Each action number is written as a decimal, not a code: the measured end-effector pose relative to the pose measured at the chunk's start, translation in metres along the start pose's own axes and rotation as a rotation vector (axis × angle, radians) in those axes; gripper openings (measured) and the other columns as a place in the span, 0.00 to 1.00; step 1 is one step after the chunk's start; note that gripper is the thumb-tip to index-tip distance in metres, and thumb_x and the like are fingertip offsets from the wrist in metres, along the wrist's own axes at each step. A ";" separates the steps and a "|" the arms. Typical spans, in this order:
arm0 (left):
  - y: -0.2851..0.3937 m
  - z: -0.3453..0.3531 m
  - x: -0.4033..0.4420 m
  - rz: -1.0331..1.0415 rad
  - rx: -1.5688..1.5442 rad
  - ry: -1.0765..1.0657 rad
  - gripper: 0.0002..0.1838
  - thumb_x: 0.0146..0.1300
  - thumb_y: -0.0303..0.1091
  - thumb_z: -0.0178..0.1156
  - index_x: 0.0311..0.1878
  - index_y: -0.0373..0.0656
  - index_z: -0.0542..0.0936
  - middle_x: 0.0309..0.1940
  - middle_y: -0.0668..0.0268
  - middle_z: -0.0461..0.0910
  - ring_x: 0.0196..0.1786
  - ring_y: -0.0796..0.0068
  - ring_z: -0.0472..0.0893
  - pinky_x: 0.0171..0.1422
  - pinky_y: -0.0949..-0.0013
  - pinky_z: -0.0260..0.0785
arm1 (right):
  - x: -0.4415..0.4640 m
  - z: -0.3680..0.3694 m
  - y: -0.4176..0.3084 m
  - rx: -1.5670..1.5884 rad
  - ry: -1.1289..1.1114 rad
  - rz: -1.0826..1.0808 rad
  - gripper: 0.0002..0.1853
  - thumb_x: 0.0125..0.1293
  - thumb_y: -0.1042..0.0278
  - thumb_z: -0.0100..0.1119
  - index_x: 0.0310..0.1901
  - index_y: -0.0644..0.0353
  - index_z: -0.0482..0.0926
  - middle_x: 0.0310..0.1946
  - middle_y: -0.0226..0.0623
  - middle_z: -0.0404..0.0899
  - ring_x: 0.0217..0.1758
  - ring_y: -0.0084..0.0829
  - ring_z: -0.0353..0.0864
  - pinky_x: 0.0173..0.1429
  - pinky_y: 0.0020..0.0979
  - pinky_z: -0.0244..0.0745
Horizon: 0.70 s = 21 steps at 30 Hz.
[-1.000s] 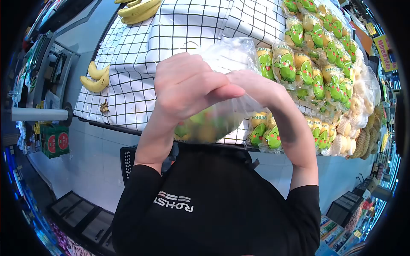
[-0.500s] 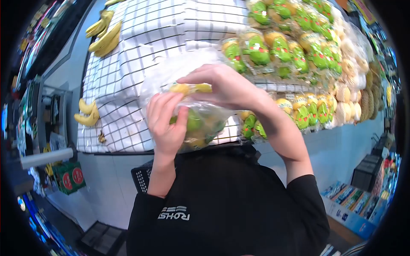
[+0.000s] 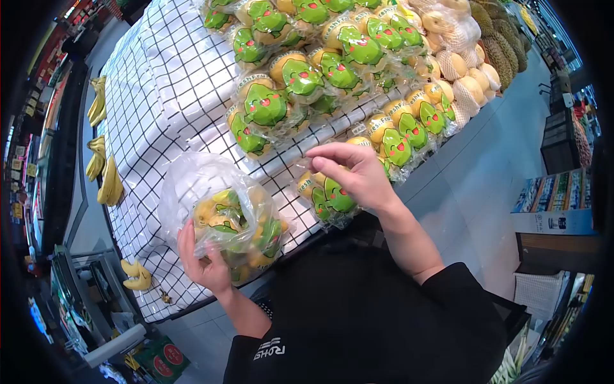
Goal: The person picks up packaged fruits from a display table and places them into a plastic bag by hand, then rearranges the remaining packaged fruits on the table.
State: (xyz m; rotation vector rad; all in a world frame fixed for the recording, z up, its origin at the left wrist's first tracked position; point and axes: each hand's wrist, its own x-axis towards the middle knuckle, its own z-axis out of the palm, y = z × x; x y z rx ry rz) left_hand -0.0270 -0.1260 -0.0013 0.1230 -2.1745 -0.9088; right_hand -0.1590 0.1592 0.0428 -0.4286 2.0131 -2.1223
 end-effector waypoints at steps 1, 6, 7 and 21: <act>0.002 0.002 0.000 -0.001 0.003 0.027 0.23 0.61 0.27 0.59 0.59 0.28 0.76 0.56 0.48 0.79 0.61 0.49 0.76 0.72 0.50 0.61 | 0.002 -0.012 0.000 0.046 0.040 0.040 0.11 0.67 0.71 0.64 0.48 0.67 0.84 0.40 0.35 0.86 0.43 0.19 0.83 0.50 0.23 0.78; 0.036 0.017 -0.003 0.099 0.085 0.346 0.24 0.69 0.37 0.50 0.60 0.27 0.74 0.62 0.40 0.72 0.63 0.45 0.74 0.70 0.50 0.64 | 0.030 -0.073 -0.010 0.214 0.395 0.014 0.14 0.71 0.69 0.59 0.53 0.68 0.78 0.42 0.35 0.84 0.44 0.23 0.83 0.49 0.24 0.79; 0.046 0.020 -0.001 0.114 0.090 0.347 0.24 0.69 0.37 0.50 0.60 0.27 0.74 0.62 0.40 0.72 0.63 0.45 0.74 0.70 0.50 0.64 | 0.035 -0.084 -0.013 0.257 0.476 0.020 0.16 0.72 0.67 0.59 0.55 0.68 0.77 0.44 0.36 0.83 0.44 0.24 0.83 0.50 0.25 0.79; 0.173 0.250 0.106 -0.242 -0.498 -0.217 0.26 0.67 0.29 0.62 0.66 0.31 0.71 0.61 0.52 0.73 0.56 0.68 0.78 0.56 0.65 0.75 | 0.082 -0.140 -0.005 0.826 0.178 0.218 0.26 0.71 0.67 0.57 0.66 0.69 0.62 0.56 0.42 0.75 0.58 0.34 0.79 0.58 0.35 0.77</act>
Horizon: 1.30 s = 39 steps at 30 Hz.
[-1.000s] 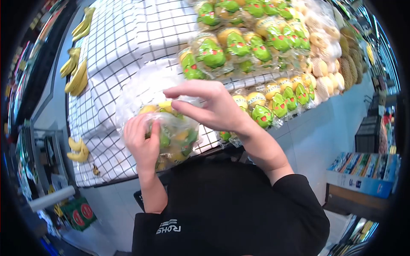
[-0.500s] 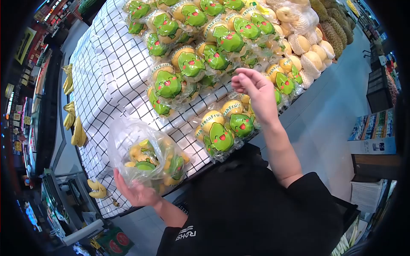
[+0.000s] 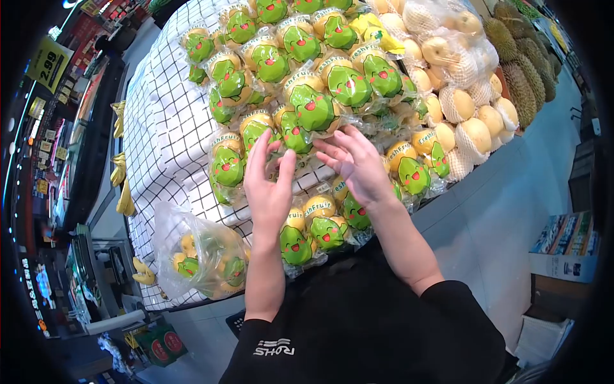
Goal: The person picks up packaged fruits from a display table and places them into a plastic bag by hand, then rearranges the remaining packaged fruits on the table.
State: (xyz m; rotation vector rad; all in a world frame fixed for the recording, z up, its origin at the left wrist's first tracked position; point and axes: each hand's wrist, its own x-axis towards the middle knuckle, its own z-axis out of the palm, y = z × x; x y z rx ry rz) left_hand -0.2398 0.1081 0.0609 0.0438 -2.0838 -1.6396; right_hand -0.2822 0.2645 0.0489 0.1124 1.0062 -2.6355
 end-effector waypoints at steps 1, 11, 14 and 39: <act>0.003 0.009 0.012 -0.029 0.032 -0.011 0.26 0.67 0.30 0.62 0.66 0.30 0.71 0.58 0.53 0.75 0.55 0.69 0.79 0.55 0.66 0.75 | 0.003 -0.002 -0.001 0.009 -0.004 0.021 0.25 0.72 0.67 0.57 0.65 0.68 0.63 0.56 0.42 0.75 0.57 0.34 0.79 0.58 0.34 0.77; 0.006 0.055 0.048 -0.133 0.063 -0.050 0.21 0.67 0.34 0.63 0.58 0.29 0.76 0.42 0.58 0.85 0.43 0.74 0.82 0.48 0.70 0.76 | 0.016 -0.007 -0.011 -0.018 -0.126 0.122 0.21 0.74 0.63 0.55 0.62 0.65 0.65 0.51 0.39 0.78 0.55 0.29 0.81 0.59 0.32 0.78; 0.009 0.055 0.042 -0.157 -0.025 0.001 0.23 0.65 0.30 0.65 0.60 0.28 0.74 0.45 0.58 0.84 0.46 0.74 0.82 0.51 0.70 0.75 | 0.012 -0.006 -0.005 -0.046 -0.145 0.097 0.23 0.74 0.60 0.56 0.62 0.66 0.65 0.48 0.38 0.79 0.52 0.26 0.81 0.57 0.29 0.78; -0.020 -0.045 -0.064 -0.076 -0.493 0.173 0.43 0.42 0.35 0.83 0.62 0.35 0.70 0.53 0.62 0.79 0.53 0.70 0.81 0.58 0.65 0.75 | -0.036 0.026 0.018 -1.172 -0.568 -0.887 0.40 0.45 0.68 0.80 0.63 0.60 0.74 0.60 0.51 0.73 0.59 0.49 0.78 0.59 0.42 0.76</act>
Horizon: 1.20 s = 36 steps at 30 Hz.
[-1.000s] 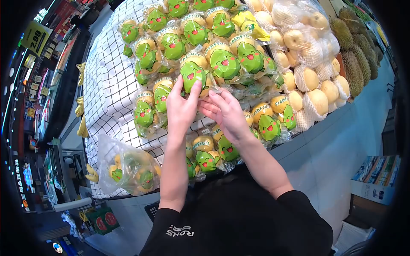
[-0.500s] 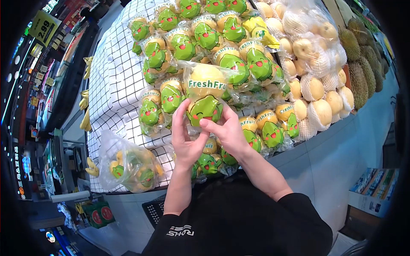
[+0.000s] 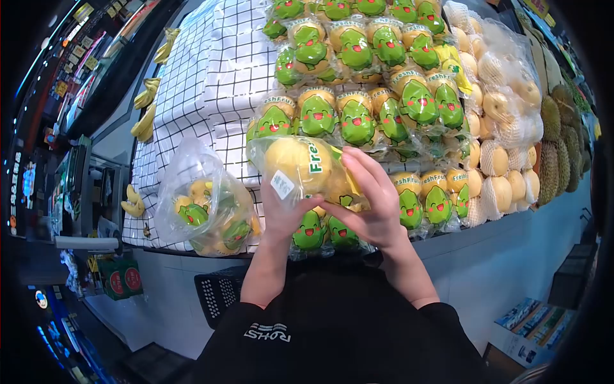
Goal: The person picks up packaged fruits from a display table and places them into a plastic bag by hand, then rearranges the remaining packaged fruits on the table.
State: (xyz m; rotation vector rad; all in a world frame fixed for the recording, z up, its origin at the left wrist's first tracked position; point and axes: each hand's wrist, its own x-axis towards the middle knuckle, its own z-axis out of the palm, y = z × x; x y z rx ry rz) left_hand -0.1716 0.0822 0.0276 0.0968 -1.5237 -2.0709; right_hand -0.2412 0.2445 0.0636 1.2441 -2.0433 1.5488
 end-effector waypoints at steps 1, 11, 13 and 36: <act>0.008 0.002 -0.001 -0.015 -0.047 0.030 0.43 0.42 0.35 0.83 0.61 0.35 0.71 0.52 0.62 0.80 0.53 0.71 0.81 0.59 0.66 0.74 | -0.001 0.003 -0.003 0.031 -0.005 -0.025 0.40 0.45 0.67 0.80 0.63 0.61 0.73 0.61 0.51 0.73 0.59 0.50 0.78 0.59 0.42 0.76; 0.066 -0.022 -0.018 -0.158 -0.118 0.103 0.39 0.52 0.23 0.76 0.64 0.37 0.63 0.56 0.61 0.76 0.56 0.72 0.80 0.59 0.68 0.77 | -0.016 0.057 -0.022 0.862 -0.038 0.314 0.52 0.46 0.71 0.82 0.71 0.71 0.60 0.68 0.55 0.66 0.70 0.40 0.70 0.72 0.40 0.67; 0.080 -0.034 -0.017 -0.091 -0.091 0.111 0.37 0.54 0.29 0.76 0.63 0.36 0.65 0.53 0.60 0.77 0.55 0.73 0.80 0.57 0.68 0.79 | -0.010 0.069 -0.032 0.630 -0.046 0.354 0.49 0.47 0.76 0.79 0.70 0.71 0.61 0.65 0.51 0.70 0.66 0.39 0.73 0.69 0.39 0.70; 0.144 -0.257 -0.034 0.398 1.312 0.057 0.14 0.57 0.23 0.64 0.48 0.40 0.84 0.55 0.55 0.80 0.62 0.53 0.76 0.68 0.51 0.63 | 0.109 0.184 -0.098 0.092 -0.586 0.564 0.27 0.60 0.52 0.69 0.52 0.68 0.82 0.30 0.35 0.85 0.26 0.19 0.79 0.33 0.24 0.75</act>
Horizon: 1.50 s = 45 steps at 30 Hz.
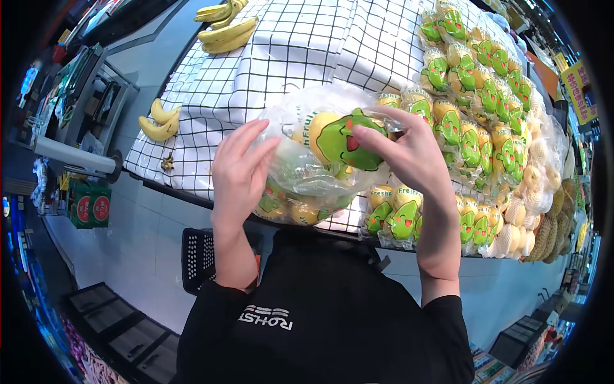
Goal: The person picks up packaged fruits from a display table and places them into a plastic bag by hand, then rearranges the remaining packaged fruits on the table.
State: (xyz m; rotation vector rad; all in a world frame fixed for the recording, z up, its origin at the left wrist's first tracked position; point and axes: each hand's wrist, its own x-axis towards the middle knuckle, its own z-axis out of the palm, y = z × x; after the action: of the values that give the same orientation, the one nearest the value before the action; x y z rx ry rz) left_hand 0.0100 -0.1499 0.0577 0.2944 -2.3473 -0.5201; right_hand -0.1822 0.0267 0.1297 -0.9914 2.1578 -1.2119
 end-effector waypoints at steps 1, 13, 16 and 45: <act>-0.001 0.006 0.003 -0.102 -0.147 0.147 0.12 0.59 0.20 0.63 0.47 0.39 0.84 0.51 0.55 0.82 0.56 0.54 0.80 0.64 0.57 0.69 | 0.001 0.000 0.000 -0.002 0.000 0.001 0.27 0.60 0.52 0.69 0.52 0.68 0.82 0.30 0.35 0.85 0.26 0.19 0.79 0.33 0.24 0.75; 0.007 0.047 0.030 0.071 -0.791 0.332 0.12 0.67 0.18 0.52 0.50 0.32 0.80 0.53 0.52 0.82 0.63 0.54 0.77 0.68 0.60 0.68 | 0.035 0.029 0.013 0.337 -0.357 0.161 0.26 0.72 0.44 0.51 0.53 0.62 0.80 0.41 0.33 0.83 0.37 0.20 0.81 0.38 0.25 0.78; 0.006 0.048 0.031 0.059 -0.756 0.330 0.12 0.69 0.18 0.49 0.51 0.31 0.79 0.55 0.52 0.81 0.67 0.51 0.74 0.71 0.58 0.64 | 0.036 0.022 0.022 0.172 -0.412 0.056 0.23 0.73 0.50 0.53 0.53 0.63 0.80 0.37 0.28 0.81 0.36 0.19 0.77 0.37 0.25 0.73; 0.003 0.069 0.049 -0.053 -0.208 -0.266 0.24 0.65 0.21 0.50 0.65 0.37 0.74 0.58 0.56 0.79 0.58 0.66 0.76 0.79 0.58 0.51 | -0.001 0.022 0.076 -0.260 0.250 -0.363 0.16 0.65 0.57 0.62 0.46 0.61 0.85 0.40 0.44 0.84 0.46 0.45 0.83 0.50 0.40 0.77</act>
State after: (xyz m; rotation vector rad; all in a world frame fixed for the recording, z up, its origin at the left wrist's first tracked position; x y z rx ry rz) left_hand -0.0729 -0.1448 0.0420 0.2003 -2.5173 -0.8682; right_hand -0.1939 0.0426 0.0529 -1.4614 2.4488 -1.2946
